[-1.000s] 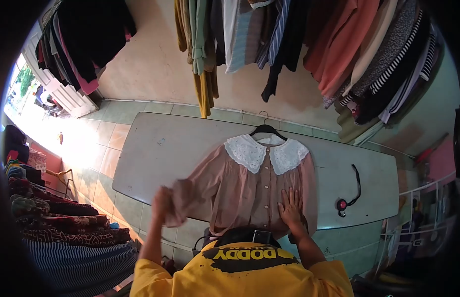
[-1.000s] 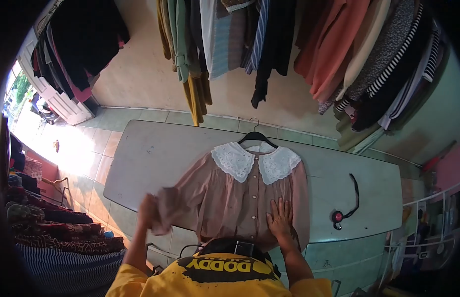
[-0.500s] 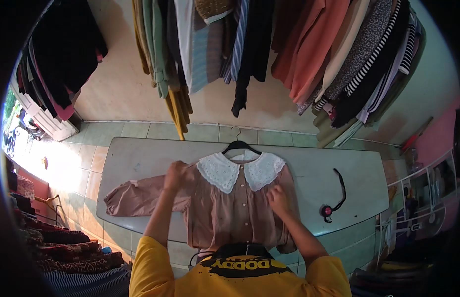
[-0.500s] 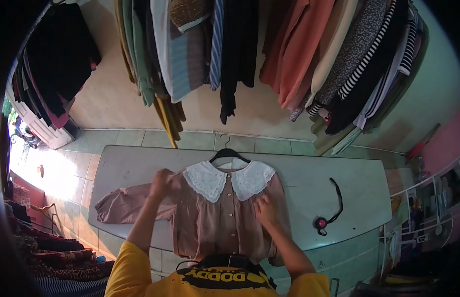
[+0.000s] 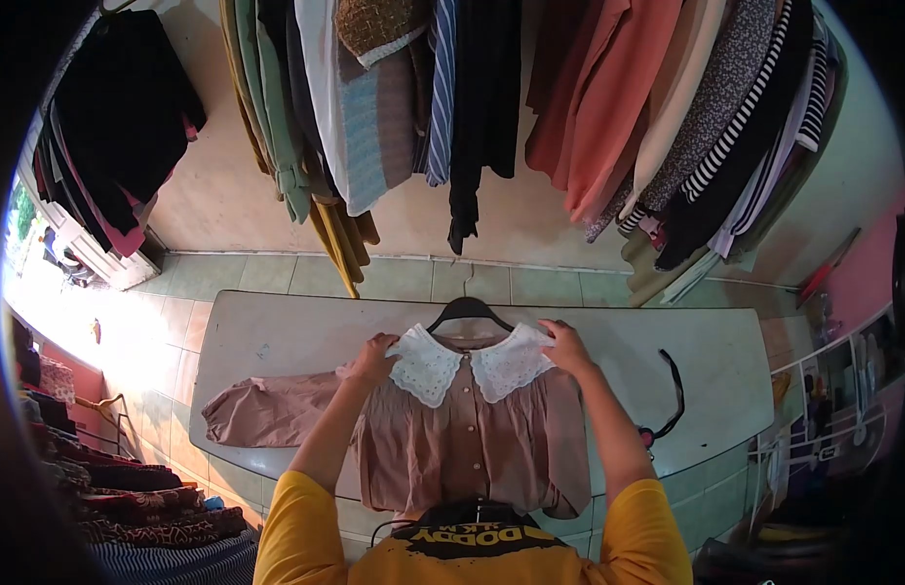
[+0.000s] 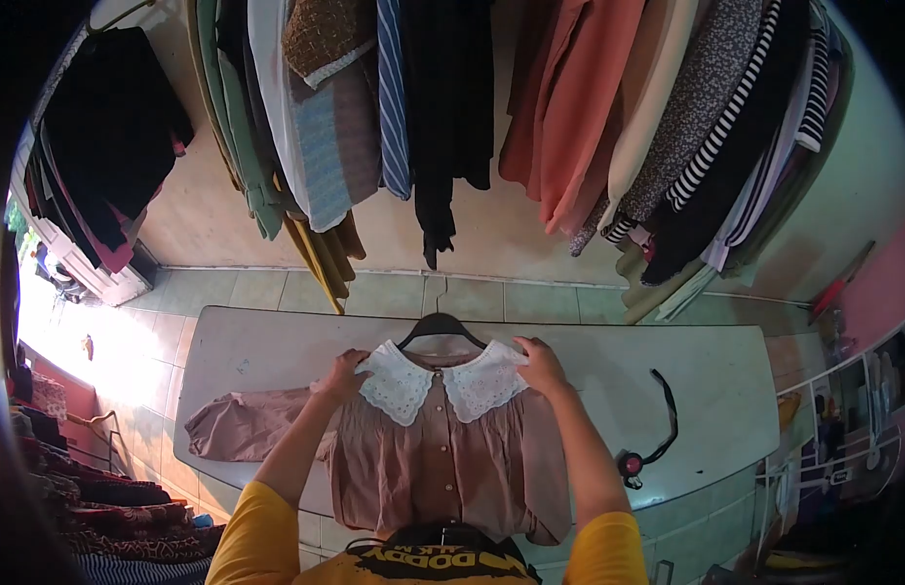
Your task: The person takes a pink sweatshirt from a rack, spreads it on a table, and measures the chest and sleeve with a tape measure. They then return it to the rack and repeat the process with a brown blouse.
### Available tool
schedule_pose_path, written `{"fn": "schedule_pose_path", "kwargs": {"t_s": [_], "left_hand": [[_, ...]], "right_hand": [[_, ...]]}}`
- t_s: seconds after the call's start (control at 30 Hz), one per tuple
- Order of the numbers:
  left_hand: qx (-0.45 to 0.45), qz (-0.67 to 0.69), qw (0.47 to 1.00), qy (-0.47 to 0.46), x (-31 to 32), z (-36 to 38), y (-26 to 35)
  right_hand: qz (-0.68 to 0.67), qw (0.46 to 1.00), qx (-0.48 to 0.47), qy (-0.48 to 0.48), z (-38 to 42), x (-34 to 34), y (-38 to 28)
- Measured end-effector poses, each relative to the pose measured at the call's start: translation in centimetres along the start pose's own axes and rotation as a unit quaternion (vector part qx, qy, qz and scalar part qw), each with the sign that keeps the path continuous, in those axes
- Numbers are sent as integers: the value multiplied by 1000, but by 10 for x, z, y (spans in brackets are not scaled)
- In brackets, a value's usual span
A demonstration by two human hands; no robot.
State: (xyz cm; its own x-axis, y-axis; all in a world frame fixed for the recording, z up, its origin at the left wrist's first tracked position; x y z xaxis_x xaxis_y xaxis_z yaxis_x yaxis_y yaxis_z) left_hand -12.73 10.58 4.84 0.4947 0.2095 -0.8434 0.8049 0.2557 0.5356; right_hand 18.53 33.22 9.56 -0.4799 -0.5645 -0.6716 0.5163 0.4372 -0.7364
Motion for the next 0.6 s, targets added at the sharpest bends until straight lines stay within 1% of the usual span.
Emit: {"fn": "schedule_pose_path", "kwargs": {"t_s": [0.03, 0.1, 0.13, 0.2, 0.23, 0.27, 0.3, 0.33, 0.37, 0.4, 0.43, 0.47, 0.5, 0.53, 0.57, 0.6], "left_hand": [[1, 0, 1000, -2, -9, 5, 13], [-61, 86, 991, 89, -29, 18, 44], [-59, 86, 991, 86, -39, 23, 50], [53, 11, 997, 46, -57, 30, 60], [55, 12, 997, 45, -66, 34, 61], [111, -26, 991, 66, -75, 37, 62], [166, -63, 980, 88, -84, 40, 65], [168, -63, 980, 89, -96, 42, 72], [94, 40, 994, -26, -108, 44, 79], [18, 142, 980, -140, -113, 43, 82], [20, 142, 980, -139, -115, 39, 82], [6, 127, 978, -168, -116, 35, 82], [-7, 112, 974, -196, -115, 32, 82], [-6, 112, 975, -194, -109, 26, 77], [0, 86, 978, -189, -96, 18, 66], [5, 60, 981, -184, -81, 10, 55]], "right_hand": [[-1, 1000, 2, 0, 13, -11, -16], [0, 998, -56, 21, 37, -25, -40], [0, 998, -53, 22, 44, -28, -39], [35, 991, -109, -62, 59, -37, -32], [36, 992, -108, -60, 66, -44, -34], [-72, 986, -75, -128, 74, -52, -38], [-178, 964, -42, -192, 81, -58, -43], [-177, 965, -42, -190, 85, -63, -45], [-272, 934, 34, -227, 88, -66, -47], [-362, 888, 109, -261, 90, -69, -47], [-381, 878, 111, -267, 88, -70, -42], [-380, 879, 110, -266, 84, -68, -39], [-391, 882, 109, -239, 78, -66, -36], [-403, 884, 107, -212, 71, -63, -33], [-401, 885, 106, -212, 62, -57, -24], [-345, 913, 100, -192, 52, -48, -12]]}}
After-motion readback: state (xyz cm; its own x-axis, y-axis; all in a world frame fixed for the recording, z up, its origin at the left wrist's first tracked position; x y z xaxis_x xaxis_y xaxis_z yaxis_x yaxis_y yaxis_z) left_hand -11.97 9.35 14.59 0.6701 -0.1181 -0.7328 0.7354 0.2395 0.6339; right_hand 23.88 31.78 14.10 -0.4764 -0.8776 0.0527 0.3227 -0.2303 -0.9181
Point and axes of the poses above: each hand's wrist, its own z-axis away from the middle knuckle, its own x-axis out of the palm, y = z × x, the point moved 1 cm from there along -z, towards the middle knuckle, and after that the axes turned 10 degrees about -z, right-handed, at the moved point
